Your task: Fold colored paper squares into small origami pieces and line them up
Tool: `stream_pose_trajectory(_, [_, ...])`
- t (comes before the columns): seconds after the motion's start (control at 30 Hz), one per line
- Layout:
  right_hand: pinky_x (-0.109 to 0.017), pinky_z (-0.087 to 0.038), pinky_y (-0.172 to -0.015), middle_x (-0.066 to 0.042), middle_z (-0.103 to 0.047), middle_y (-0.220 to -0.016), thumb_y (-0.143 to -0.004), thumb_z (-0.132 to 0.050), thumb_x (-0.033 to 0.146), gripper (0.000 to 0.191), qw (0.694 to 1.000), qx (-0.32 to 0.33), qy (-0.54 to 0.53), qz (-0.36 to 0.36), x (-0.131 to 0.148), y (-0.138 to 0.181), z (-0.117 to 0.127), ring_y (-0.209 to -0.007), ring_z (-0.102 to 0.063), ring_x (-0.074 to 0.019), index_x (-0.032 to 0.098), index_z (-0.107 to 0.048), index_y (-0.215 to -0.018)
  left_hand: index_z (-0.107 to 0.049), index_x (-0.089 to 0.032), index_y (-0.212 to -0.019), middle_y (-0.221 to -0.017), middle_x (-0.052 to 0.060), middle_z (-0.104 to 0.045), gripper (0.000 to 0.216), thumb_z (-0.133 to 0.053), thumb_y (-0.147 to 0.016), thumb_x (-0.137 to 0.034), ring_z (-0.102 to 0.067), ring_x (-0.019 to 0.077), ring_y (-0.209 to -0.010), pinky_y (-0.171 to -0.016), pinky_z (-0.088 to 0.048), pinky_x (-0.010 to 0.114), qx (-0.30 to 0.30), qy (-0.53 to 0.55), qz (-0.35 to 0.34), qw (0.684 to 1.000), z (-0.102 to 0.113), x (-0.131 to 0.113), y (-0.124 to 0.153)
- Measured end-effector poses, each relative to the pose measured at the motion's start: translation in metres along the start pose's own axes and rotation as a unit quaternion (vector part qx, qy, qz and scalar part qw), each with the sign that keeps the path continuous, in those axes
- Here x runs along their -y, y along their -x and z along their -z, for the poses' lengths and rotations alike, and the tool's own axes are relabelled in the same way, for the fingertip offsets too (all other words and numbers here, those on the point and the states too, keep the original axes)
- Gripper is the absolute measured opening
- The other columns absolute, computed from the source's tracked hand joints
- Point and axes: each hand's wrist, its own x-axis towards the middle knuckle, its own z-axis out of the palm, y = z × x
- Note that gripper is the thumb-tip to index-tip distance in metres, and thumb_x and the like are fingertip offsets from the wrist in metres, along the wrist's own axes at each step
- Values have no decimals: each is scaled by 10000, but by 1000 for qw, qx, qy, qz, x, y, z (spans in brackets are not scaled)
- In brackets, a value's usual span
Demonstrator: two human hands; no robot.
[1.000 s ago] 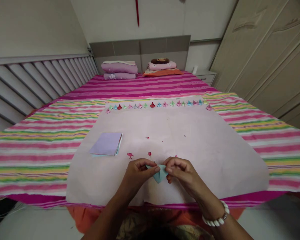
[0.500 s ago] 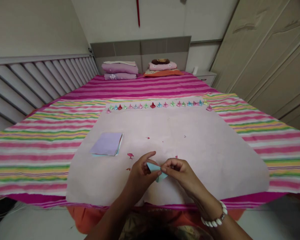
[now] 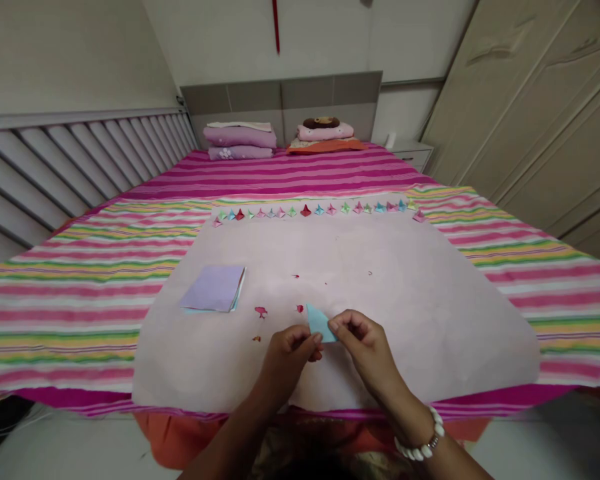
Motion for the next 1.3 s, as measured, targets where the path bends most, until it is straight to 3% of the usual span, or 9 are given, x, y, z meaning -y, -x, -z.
stream_pose_trajectory(0.13, [-285, -373, -601, -4, -586, -626, -708, -736, 419, 249, 1000, -7, -6, -16, 1, 1, 0, -613, -474, -149, 189, -654, -658, -645, -156, -631, -579, 1, -611, 251, -644, -768, -366, -522, 121, -561, -580, -407, 247, -11, 12, -9, 1000, 4, 3, -4])
stream_pose_trajectory(0.47, [-267, -371, -588, 18, -524, -581, -744, -705, 445, 295, 972, 126, -159, -119, 6, 1, 1, -563, -445, -125, 180, -619, -647, -625, -146, -597, -575, 0, -615, 262, -641, -784, -330, -494, 99, -537, -564, -379, 229, 108, 53, -16, 993, 19, 16, -7])
stream_pose_trajectory(0.73, [-268, -365, -583, 20, -543, -575, -699, -731, 413, 277, 968, 121, -161, -152, 9, 1, 3, -569, -472, -130, 181, -599, -622, -631, -149, -596, -578, -2, -618, 250, -638, -776, -322, -497, 98, -531, -551, -383, 223, 118, 34, -28, 992, 19, 18, -11])
stream_pose_trajectory(0.93, [-260, -361, -582, 1, -618, -613, -654, -760, 393, 238, 981, 138, -85, -108, 15, -4, 7, -584, -501, -125, 170, -693, -704, -611, -152, -585, -554, -11, -576, 252, -633, -761, -330, -479, 97, -525, -546, -380, 222, 92, 8, -26, 995, 20, 7, -15])
stream_pose_trajectory(1.07, [-237, -308, -510, 29, -557, -552, -664, -743, 407, 253, 989, 116, -41, -82, 13, -9, 7, -504, -420, -94, 161, -684, -682, -628, -144, -624, -566, -7, -578, 237, -650, -738, -350, -485, 98, -524, -540, -386, 227, 93, 0, -26, 995, 17, 1, -20])
stream_pose_trajectory(1.2, [-228, -287, -468, 51, -478, -509, -687, -703, 398, 248, 997, 70, 6, -27, 5, -15, 3, -460, -377, -87, 154, -657, -691, -658, -129, -822, -604, -11, -593, 239, -670, -697, -333, -527, 111, -542, -559, -420, 242, 37, 23, -33, 999, 7, 1, -26])
stream_pose_trajectory(1.3, [-230, -287, -454, 54, -448, -504, -748, -641, 371, 215, 997, 18, 65, 35, 0, -16, 1, -457, -375, -97, 159, -654, -716, -600, -116, -1059, -663, -15, -601, 422, -678, -691, -306, -580, 137, -605, -611, -458, 267, -16, 30, -59, 998, -2, 0, -26])
